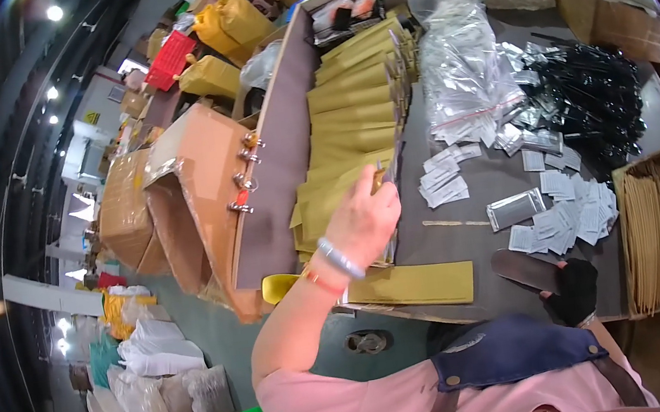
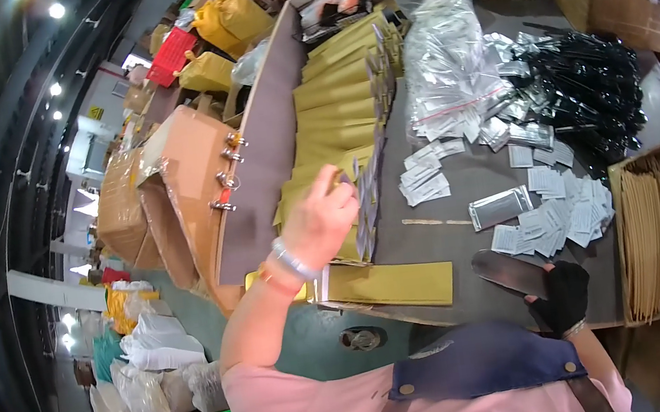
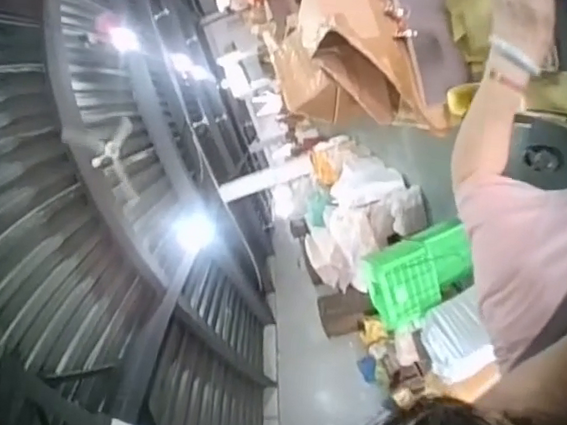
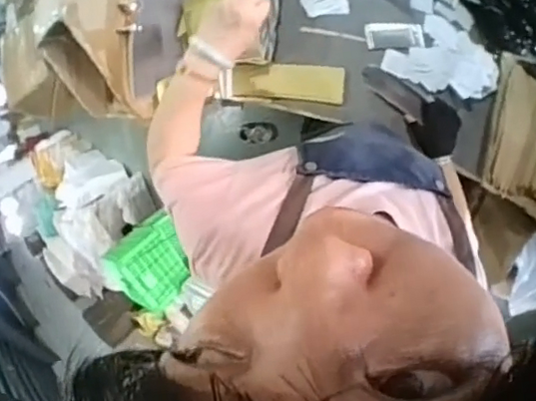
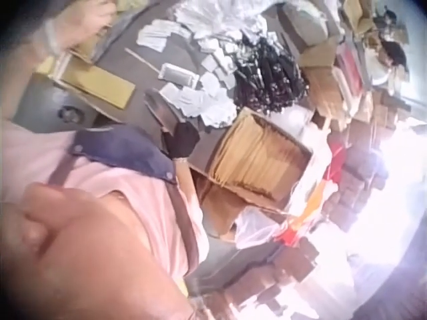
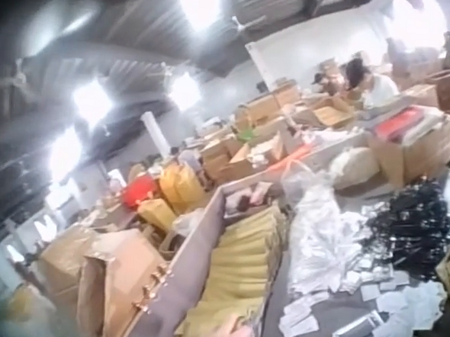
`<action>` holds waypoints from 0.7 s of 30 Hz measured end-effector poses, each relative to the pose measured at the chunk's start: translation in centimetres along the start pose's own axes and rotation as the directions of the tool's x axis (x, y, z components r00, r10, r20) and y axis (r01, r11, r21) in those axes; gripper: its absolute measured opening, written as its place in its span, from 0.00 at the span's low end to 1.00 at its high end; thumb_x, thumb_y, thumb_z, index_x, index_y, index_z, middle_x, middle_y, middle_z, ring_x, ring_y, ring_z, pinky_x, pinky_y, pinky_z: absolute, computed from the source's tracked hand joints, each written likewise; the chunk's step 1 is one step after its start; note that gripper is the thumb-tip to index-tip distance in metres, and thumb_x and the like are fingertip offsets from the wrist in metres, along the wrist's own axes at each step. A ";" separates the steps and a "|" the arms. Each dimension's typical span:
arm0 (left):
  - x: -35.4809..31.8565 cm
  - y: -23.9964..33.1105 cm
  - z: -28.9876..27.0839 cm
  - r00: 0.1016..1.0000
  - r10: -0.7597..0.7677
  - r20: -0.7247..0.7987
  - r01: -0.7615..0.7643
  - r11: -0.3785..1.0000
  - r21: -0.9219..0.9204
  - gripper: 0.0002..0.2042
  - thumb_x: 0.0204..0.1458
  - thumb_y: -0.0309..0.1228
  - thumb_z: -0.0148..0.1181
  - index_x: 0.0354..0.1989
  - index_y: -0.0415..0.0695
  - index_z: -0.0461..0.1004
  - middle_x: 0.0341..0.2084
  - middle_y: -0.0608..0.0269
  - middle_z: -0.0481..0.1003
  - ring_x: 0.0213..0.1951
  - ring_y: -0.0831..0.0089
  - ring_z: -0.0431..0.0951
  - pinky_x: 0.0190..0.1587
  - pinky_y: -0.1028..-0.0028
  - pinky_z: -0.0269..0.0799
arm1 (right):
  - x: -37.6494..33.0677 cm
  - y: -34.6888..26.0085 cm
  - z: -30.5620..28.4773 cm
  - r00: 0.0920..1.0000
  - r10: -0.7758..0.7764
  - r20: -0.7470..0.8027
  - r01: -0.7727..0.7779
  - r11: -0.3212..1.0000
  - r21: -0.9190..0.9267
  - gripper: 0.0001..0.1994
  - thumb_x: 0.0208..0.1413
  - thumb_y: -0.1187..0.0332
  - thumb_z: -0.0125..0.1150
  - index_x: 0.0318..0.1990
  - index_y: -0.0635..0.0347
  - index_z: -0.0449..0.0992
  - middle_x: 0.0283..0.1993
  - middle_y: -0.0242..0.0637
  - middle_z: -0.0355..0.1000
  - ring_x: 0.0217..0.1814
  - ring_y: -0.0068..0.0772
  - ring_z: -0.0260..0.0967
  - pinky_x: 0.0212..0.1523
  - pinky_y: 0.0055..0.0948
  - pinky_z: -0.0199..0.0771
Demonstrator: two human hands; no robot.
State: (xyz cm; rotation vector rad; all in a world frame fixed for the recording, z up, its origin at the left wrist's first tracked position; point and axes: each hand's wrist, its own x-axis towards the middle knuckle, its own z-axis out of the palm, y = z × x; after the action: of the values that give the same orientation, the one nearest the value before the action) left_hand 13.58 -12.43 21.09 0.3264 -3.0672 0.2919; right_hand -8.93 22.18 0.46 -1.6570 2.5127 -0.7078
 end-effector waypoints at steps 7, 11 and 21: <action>-7.8 -1.1 11.3 0.932 -0.320 0.171 0.348 0.920 -0.177 0.45 0.37 0.33 0.72 0.67 0.53 0.55 0.68 0.43 0.45 0.63 0.43 0.60 0.62 0.63 0.64 | 0.8 -0.7 -0.7 0.997 -0.072 0.002 0.072 0.996 0.047 0.33 0.29 0.57 0.74 0.47 0.57 0.68 0.42 0.44 0.67 0.47 0.51 0.63 0.50 0.46 0.60; -6.3 -1.6 12.5 0.559 -0.665 0.496 0.825 0.504 -0.254 0.61 0.29 0.41 0.78 0.71 0.55 0.38 0.67 0.29 0.40 0.59 0.39 0.65 0.60 0.61 0.66 | 0.0 -0.3 -0.4 0.997 -0.047 0.065 0.045 0.998 0.033 0.33 0.28 0.57 0.74 0.47 0.58 0.69 0.41 0.43 0.68 0.47 0.50 0.64 0.48 0.46 0.60; -2.0 -4.2 16.4 0.477 -0.700 0.531 0.869 0.467 -0.165 0.71 0.20 0.41 0.82 0.71 0.64 0.30 0.67 0.27 0.34 0.58 0.38 0.65 0.59 0.61 0.67 | 0.8 -0.3 0.5 1.000 -0.020 -0.007 0.020 1.000 0.010 0.34 0.28 0.57 0.74 0.47 0.60 0.69 0.41 0.45 0.68 0.44 0.51 0.64 0.47 0.46 0.61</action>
State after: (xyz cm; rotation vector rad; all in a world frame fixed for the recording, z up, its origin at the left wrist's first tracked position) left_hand 16.02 -19.16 5.62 1.9244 -2.7081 -0.5497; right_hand -8.88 21.19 0.26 -1.6815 2.4960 -0.7277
